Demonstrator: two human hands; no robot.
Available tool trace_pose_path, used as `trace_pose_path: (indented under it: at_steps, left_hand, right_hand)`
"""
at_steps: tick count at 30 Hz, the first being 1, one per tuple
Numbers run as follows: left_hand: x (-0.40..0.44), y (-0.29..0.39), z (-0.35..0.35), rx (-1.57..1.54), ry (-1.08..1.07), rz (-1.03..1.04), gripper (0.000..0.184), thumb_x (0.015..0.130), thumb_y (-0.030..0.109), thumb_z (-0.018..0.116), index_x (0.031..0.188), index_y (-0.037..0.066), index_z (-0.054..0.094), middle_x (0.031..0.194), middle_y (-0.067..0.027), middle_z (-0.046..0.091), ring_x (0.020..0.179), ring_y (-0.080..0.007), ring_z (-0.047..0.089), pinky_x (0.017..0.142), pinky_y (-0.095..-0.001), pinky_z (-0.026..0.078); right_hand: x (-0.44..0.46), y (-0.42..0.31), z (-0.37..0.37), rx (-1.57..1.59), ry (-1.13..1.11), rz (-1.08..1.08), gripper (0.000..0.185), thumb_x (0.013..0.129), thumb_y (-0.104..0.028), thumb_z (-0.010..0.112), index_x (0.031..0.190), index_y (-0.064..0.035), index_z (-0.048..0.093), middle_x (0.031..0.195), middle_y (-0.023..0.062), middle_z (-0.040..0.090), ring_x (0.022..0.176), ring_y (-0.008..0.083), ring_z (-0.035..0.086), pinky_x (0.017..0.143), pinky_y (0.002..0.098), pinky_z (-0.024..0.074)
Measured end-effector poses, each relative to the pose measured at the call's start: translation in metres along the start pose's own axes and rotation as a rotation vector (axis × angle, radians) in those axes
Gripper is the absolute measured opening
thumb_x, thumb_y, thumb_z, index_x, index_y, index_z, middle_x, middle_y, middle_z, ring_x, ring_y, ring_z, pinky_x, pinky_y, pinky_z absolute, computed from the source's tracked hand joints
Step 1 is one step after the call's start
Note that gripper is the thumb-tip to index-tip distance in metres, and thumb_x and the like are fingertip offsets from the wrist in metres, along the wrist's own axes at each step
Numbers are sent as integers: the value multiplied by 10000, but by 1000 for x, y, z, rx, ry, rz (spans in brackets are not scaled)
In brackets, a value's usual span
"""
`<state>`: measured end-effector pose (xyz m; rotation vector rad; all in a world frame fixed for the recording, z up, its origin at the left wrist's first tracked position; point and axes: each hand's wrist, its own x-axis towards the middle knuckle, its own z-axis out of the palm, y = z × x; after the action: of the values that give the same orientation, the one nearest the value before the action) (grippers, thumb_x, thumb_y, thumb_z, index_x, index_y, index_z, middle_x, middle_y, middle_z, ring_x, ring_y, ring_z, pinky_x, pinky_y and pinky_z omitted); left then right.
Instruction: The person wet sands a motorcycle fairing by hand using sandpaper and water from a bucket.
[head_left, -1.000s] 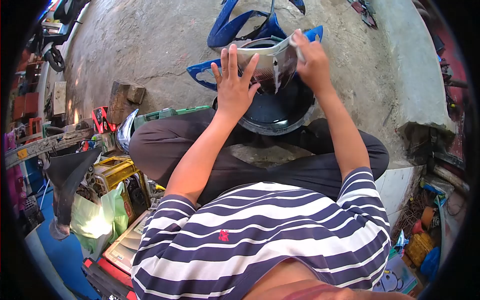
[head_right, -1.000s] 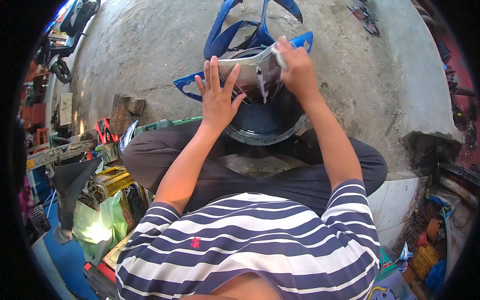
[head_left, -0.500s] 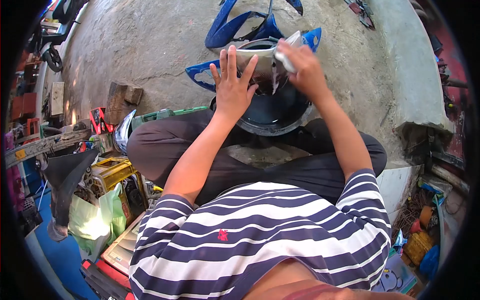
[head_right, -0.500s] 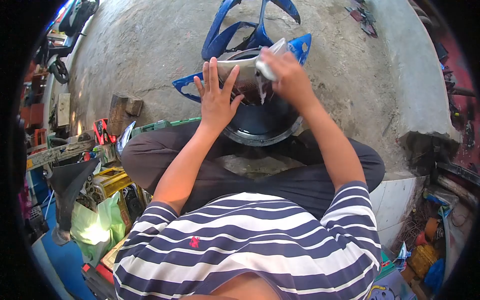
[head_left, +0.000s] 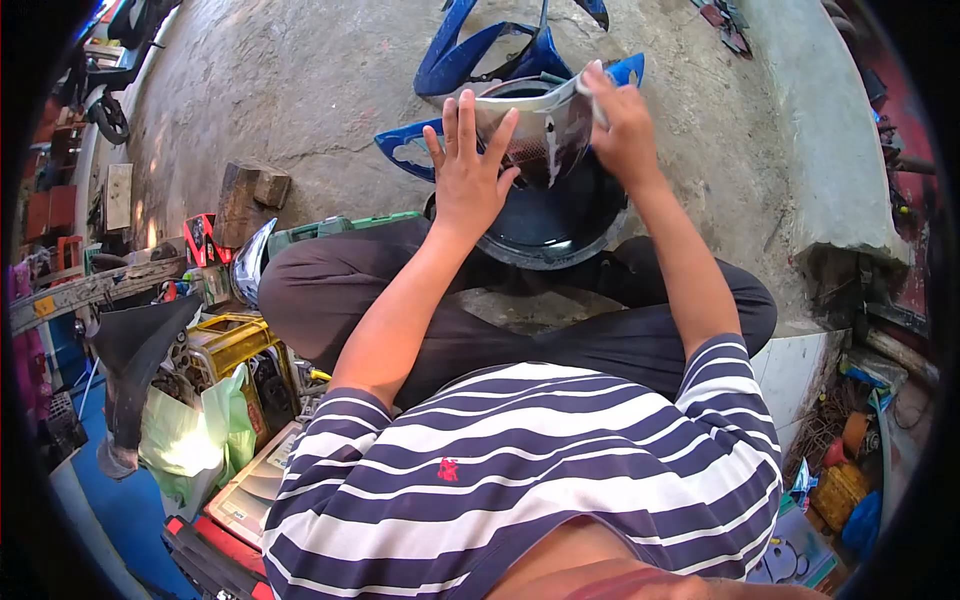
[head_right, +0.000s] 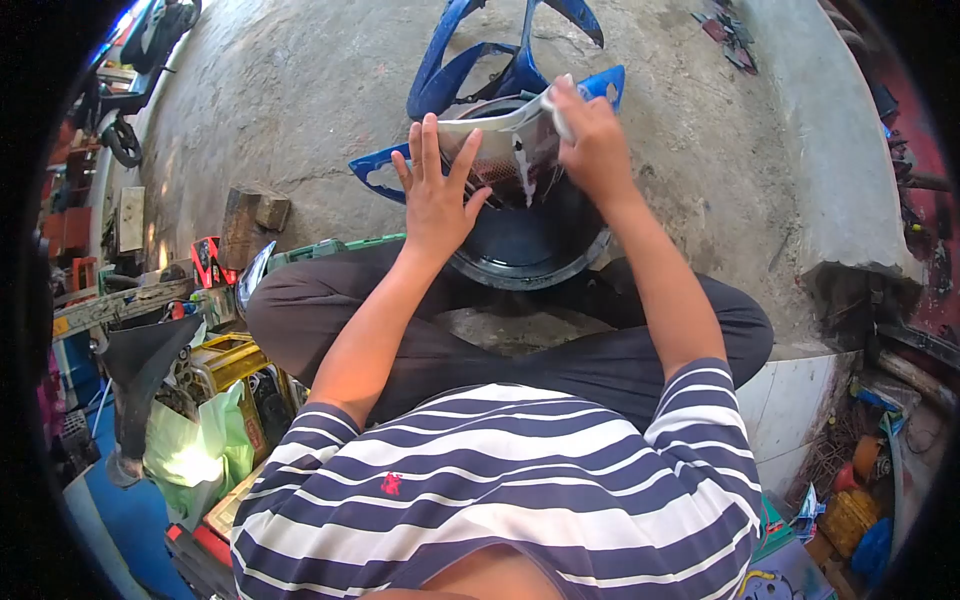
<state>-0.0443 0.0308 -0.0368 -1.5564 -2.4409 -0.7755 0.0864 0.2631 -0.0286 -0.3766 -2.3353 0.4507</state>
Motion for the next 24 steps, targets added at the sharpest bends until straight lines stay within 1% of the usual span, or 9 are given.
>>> trace_pose_path:
  at_steps: [4, 8, 12, 15, 16, 17, 19, 21, 24]
  left_hand:
    - [2, -1, 2, -8, 3, 5, 1026, 810, 253, 933, 1682, 350, 402, 1787, -256, 135, 1634, -532, 185, 1213, -803, 208]
    - [-3, 1, -1, -12, -2, 2, 1018, 808, 250, 934, 1677, 348, 412, 1787, -251, 131, 1630, -533, 194, 1207, -809, 211]
    - [0, -1, 0, 0, 8, 2, 1009, 811, 250, 932, 1674, 348, 419, 1790, -246, 132, 1632, -529, 196, 1215, -800, 208]
    - [2, 1, 0, -7, 10, 3, 1010, 812, 251, 932, 1675, 351, 417, 1790, -246, 134, 1635, -528, 193, 1221, -795, 204]
    - [0, 1, -2, -10, 7, 1, 1012, 812, 250, 932, 1676, 352, 415, 1790, -247, 135, 1636, -527, 192, 1223, -793, 202]
    - [-4, 1, -1, -12, 0, -3, 1013, 813, 249, 931, 1677, 352, 412, 1789, -248, 135, 1636, -527, 190, 1223, -792, 202]
    - [0, 0, -1, -11, 9, 4, 1016, 815, 247, 930, 1679, 353, 407, 1789, -249, 134, 1638, -528, 186, 1224, -791, 200]
    - [0, 1, -1, -6, 1, 0, 1016, 817, 243, 929, 1680, 355, 405, 1790, -249, 136, 1639, -527, 186, 1226, -789, 196]
    - [-1, 1, 1, -5, -2, -2, 1016, 817, 245, 927, 1680, 360, 404, 1791, -248, 143, 1641, -524, 183, 1228, -788, 191]
  right_hand:
    - [-7, -26, -10, 40, -157, -123, 650, 780, 85, 693, 1412, -67, 701, 1484, 89, 702, 1004, 358, 672, 965, 421, 568]
    - [8, 21, -12, -77, -59, 2, 705, 704, 94, 722, 1391, -60, 693, 1517, 97, 673, 1036, 355, 671, 1018, 437, 572]
    - [-8, -27, -9, 13, -170, -163, 734, 714, 110, 694, 1421, -88, 694, 1502, 136, 682, 1061, 368, 683, 1019, 434, 559]
    - [-4, -15, -11, 36, -158, -153, 747, 708, 117, 690, 1426, -90, 691, 1484, 131, 696, 1044, 364, 680, 1003, 434, 559]
    - [3, -6, -12, -1, -111, -42, 711, 718, 115, 691, 1401, -82, 709, 1466, 132, 708, 1026, 368, 680, 976, 431, 558]
    - [8, 13, -7, -5, -3, -35, 675, 730, 110, 694, 1380, -71, 720, 1456, 124, 715, 1011, 373, 674, 953, 427, 558]
    - [9, 10, -4, -54, 10, -15, 682, 725, 99, 706, 1383, -81, 714, 1455, 111, 712, 1015, 367, 678, 960, 460, 572]
    - [-3, -14, 2, 27, -74, -41, 667, 737, 106, 694, 1380, -71, 721, 1475, 100, 707, 1028, 355, 678, 974, 414, 559]
    - [1, -23, -11, 41, -116, -118, 704, 732, 111, 696, 1409, -82, 711, 1454, 104, 719, 1020, 351, 670, 975, 420, 563]
